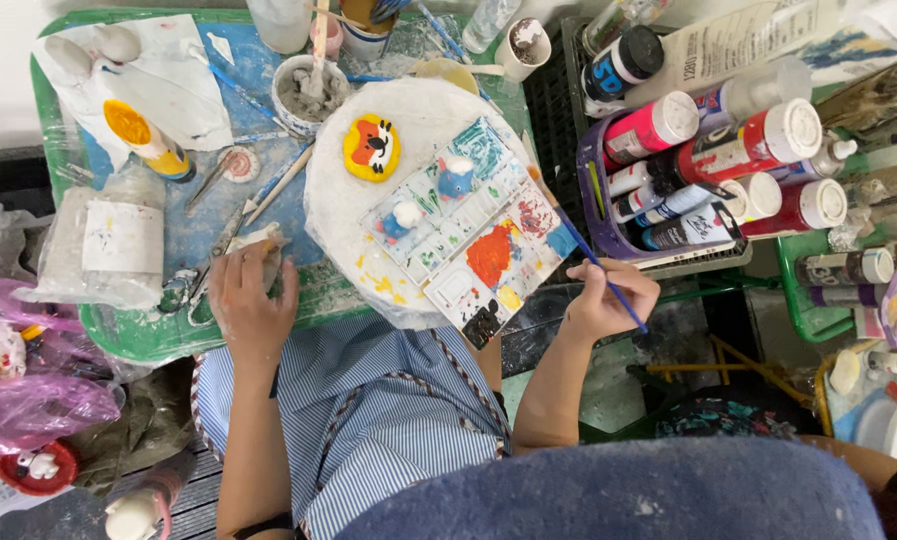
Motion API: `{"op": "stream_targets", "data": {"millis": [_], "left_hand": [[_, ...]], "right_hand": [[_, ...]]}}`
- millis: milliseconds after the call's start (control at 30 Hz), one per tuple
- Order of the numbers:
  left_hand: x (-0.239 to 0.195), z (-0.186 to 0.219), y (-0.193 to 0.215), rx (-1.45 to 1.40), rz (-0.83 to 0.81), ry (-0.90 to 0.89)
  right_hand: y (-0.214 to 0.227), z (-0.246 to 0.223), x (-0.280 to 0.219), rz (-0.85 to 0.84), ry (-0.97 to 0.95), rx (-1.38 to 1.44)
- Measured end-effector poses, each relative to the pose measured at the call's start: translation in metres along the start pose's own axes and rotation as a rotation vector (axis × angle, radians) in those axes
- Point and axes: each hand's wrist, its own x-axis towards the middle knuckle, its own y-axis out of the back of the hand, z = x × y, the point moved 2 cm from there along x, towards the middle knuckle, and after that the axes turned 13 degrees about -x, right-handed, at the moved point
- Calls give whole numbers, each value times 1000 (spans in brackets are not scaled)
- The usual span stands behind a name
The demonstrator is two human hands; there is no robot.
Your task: The person paints details onto small clay cat figurines using a brush and a palette of colors. The person dips the brush into paint on the palette, applies it to the figurines, and rinses the brush in a water container between colors.
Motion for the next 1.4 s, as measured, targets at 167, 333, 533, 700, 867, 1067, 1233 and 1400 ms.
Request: {"op": "stream_targets", "data": {"millis": [167, 333, 533, 700, 867, 1067, 1233, 1400], "left_hand": [[-14, -16, -6, -12, 109, -72], [-35, -17, -7, -30, 111, -156], [-105, 49, -52, -42, -79, -409], [-104, 59, -58, -24, -99, -388], [-91, 51, -46, 102, -111, -318], [-84, 49, -37, 50, -107, -269], [-92, 58, -47, -52, -85, -231], [-99, 74, -53, -119, -178, -378]], "right_hand": [[29, 3, -7, 66, 34, -82], [71, 4, -17, 171, -83, -61], [110, 5, -31, 206, -121, -55], [113, 3, -28, 138, -207, 1], [96, 11, -32, 58, -410, 114], [84, 11, -37, 65, -403, 106], [93, 11, -32, 127, -401, 37], [99, 9, -28, 166, -389, 87]]}}
